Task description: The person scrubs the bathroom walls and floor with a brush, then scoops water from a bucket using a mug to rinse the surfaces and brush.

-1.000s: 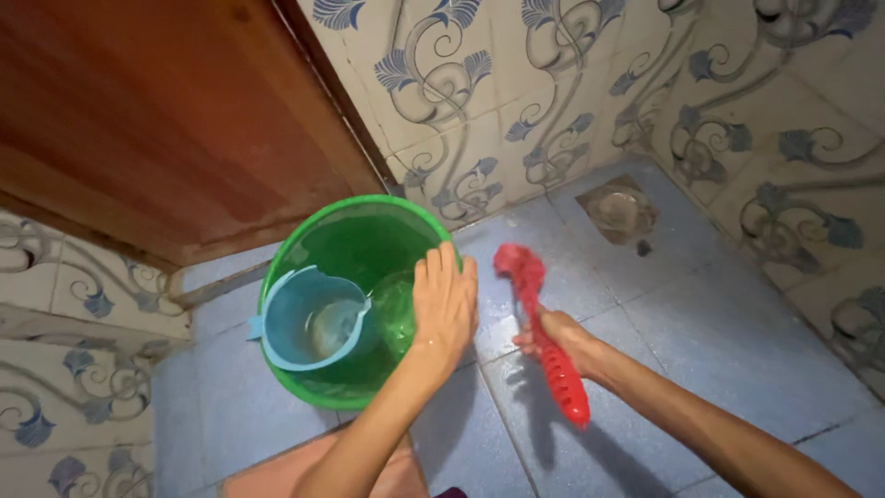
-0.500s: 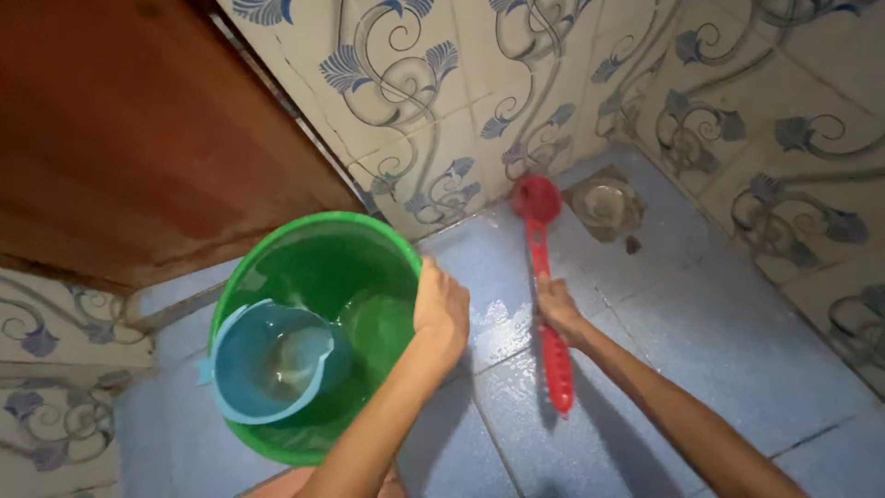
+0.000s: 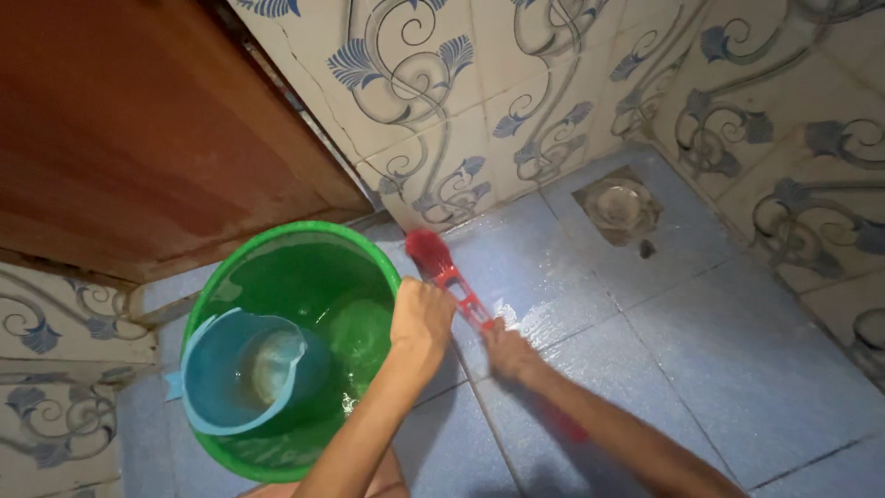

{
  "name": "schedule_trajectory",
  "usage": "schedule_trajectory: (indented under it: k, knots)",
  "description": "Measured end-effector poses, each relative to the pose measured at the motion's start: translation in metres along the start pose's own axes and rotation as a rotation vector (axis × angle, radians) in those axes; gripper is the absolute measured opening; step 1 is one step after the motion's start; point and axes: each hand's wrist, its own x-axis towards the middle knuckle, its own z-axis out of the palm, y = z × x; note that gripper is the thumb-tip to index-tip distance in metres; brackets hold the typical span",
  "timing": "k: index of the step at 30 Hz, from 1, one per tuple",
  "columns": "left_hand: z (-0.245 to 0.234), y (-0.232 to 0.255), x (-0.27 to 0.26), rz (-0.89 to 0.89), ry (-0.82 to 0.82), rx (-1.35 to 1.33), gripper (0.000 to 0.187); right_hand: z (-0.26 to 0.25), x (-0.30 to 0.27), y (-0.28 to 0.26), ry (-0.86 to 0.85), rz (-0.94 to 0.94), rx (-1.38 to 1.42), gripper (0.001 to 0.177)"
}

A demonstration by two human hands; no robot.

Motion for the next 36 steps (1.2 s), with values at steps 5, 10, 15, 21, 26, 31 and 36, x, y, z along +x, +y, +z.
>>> schedule_trajectory:
  k: [5, 10, 15, 21, 26, 31, 36]
  knots:
    - [0.011, -0.006, -0.001, 0.066, 0.143, -0.149, 0.019, -0.132, -0.005, 0.055, 0.135, 0.092, -0.263, 0.041]
    - [0.014, -0.009, -0.003, 0.104, 0.349, -0.295, 0.015, -0.167, 0.007, 0.115, 0.253, 0.134, -0.326, 0.044]
    - [0.000, -0.013, -0.007, 0.132, 0.419, -0.365, 0.012, -0.131, 0.015, 0.122, 0.238, 0.073, -0.368, 0.047]
    - [-0.006, -0.016, -0.010, 0.140, 0.470, -0.355, 0.010, -0.070, 0.000, 0.067, 0.119, 0.094, -0.092, 0.048]
    - [-0.002, -0.011, -0.010, 0.107, 0.422, -0.309, 0.013, -0.041, 0.007, 0.056, 0.106, 0.065, 0.053, 0.051]
    - [0.008, -0.005, -0.003, 0.089, 0.318, -0.178, 0.019, 0.010, 0.020, 0.057, 0.157, -0.044, 0.232, 0.054]
    - [0.000, -0.018, -0.001, 0.051, 0.569, -0.467, 0.020, 0.007, -0.008, 0.019, -0.175, 0.052, 0.833, 0.056]
